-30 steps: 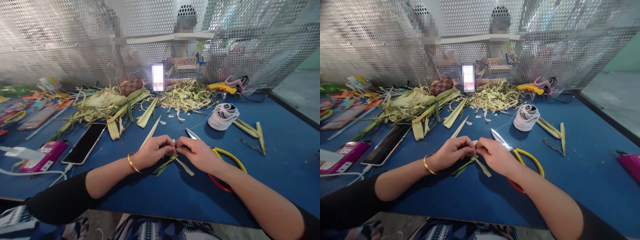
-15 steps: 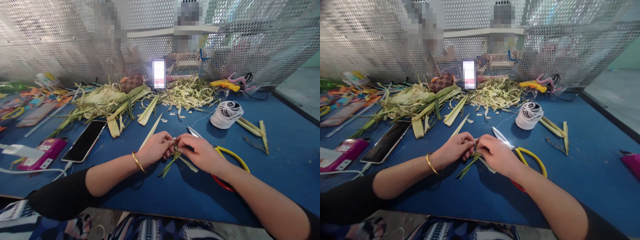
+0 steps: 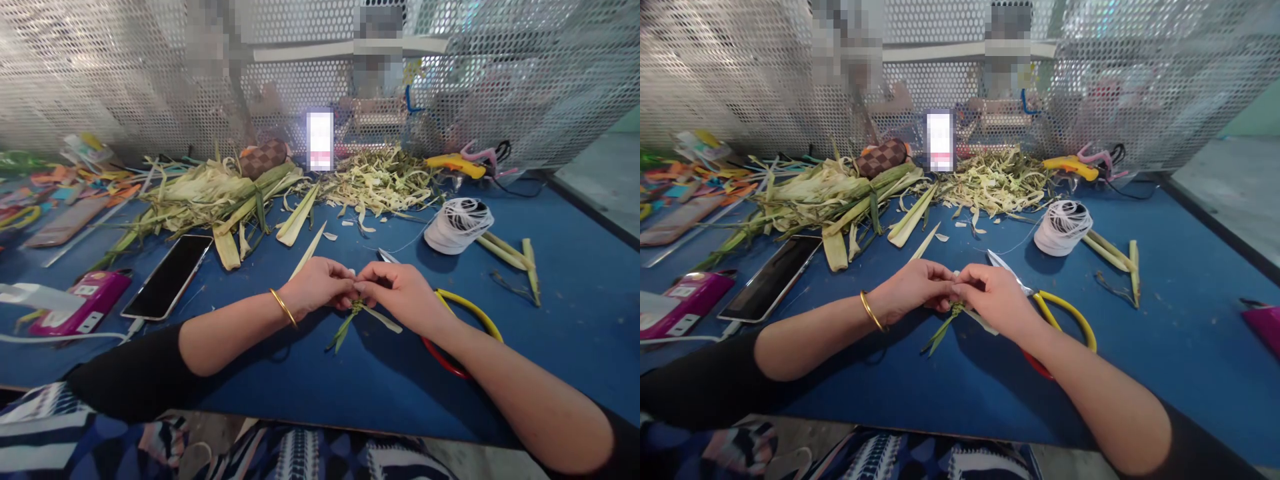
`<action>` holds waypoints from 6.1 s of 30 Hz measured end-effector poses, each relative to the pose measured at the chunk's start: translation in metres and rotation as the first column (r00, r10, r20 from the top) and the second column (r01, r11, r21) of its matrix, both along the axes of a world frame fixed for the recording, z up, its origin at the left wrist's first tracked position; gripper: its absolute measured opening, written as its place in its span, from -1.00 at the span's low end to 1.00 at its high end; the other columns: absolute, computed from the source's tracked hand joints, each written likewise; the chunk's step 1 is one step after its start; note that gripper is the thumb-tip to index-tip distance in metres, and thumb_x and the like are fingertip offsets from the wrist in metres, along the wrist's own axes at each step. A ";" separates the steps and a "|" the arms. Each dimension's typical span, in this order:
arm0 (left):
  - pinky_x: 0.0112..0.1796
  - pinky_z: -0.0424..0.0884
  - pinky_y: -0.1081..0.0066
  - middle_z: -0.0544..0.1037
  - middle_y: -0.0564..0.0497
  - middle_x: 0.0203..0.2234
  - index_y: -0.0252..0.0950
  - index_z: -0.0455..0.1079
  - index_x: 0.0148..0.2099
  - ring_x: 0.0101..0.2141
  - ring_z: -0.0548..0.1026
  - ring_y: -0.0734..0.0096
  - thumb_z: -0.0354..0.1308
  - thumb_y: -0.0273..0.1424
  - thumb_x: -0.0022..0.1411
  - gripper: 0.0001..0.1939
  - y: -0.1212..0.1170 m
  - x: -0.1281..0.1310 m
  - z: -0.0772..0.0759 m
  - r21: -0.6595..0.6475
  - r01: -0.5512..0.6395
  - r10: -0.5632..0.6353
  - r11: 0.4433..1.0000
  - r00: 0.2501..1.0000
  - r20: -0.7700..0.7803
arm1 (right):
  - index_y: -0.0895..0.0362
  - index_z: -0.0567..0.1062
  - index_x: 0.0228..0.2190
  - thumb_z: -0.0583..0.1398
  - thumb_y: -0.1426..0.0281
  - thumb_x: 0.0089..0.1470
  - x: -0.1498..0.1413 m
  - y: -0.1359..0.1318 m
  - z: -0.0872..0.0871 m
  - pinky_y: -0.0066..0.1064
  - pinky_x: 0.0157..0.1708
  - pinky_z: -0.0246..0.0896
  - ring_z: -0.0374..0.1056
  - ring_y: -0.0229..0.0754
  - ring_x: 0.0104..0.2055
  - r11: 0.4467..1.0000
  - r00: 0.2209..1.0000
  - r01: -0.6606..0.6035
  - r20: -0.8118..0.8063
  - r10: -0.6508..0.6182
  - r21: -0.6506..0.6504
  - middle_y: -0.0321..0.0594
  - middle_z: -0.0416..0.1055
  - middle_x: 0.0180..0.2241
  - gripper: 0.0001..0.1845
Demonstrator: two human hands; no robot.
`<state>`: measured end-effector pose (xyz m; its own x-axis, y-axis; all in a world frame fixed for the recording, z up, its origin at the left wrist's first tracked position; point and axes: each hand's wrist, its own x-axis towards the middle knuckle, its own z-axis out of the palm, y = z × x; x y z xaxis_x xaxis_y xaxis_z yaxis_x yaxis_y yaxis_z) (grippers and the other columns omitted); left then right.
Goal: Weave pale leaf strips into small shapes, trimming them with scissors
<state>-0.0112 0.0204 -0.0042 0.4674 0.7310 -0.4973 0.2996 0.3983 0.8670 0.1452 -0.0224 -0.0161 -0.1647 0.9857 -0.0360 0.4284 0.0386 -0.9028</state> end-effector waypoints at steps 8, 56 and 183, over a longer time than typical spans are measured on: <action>-0.47 0.36 0.57 0.45 0.09 -0.64 -0.40 0.42 -0.48 -0.62 0.38 0.66 0.12 -0.54 0.16 -0.83 0.002 -0.002 0.004 0.007 0.105 -0.105 0.994 0.994 0.019 | 0.16 0.49 -0.52 0.26 0.28 -0.11 -0.003 0.005 0.000 -0.47 -0.50 0.27 0.32 -0.35 -0.58 0.986 0.940 0.096 -0.315 -0.134 -0.134 -0.30 0.47 -0.57 -0.82; -0.70 0.13 0.67 0.47 0.04 -0.55 -0.37 0.33 -0.40 -0.67 0.25 0.71 0.02 -0.44 0.27 -0.81 0.005 -0.003 -0.002 0.084 0.043 -0.048 0.996 0.997 0.059 | 0.11 0.46 -0.52 0.16 0.38 -0.02 0.011 0.006 -0.005 -0.41 -0.48 0.08 0.15 -0.31 -0.56 0.997 0.970 0.035 0.239 -0.050 0.067 -0.38 0.31 -0.61 -0.89; -0.41 0.34 0.51 0.56 0.03 -0.53 -0.34 0.50 -0.43 -0.48 0.46 0.49 0.21 -0.43 -0.03 -0.91 0.017 -0.009 0.000 0.530 0.240 -0.167 0.813 0.969 -0.183 | 0.07 0.32 -0.07 0.07 0.65 -0.04 0.009 0.006 -0.017 -0.19 -0.11 0.26 0.42 -0.11 -0.11 0.979 0.986 -0.127 0.125 0.108 0.158 -0.21 0.51 -0.18 -0.52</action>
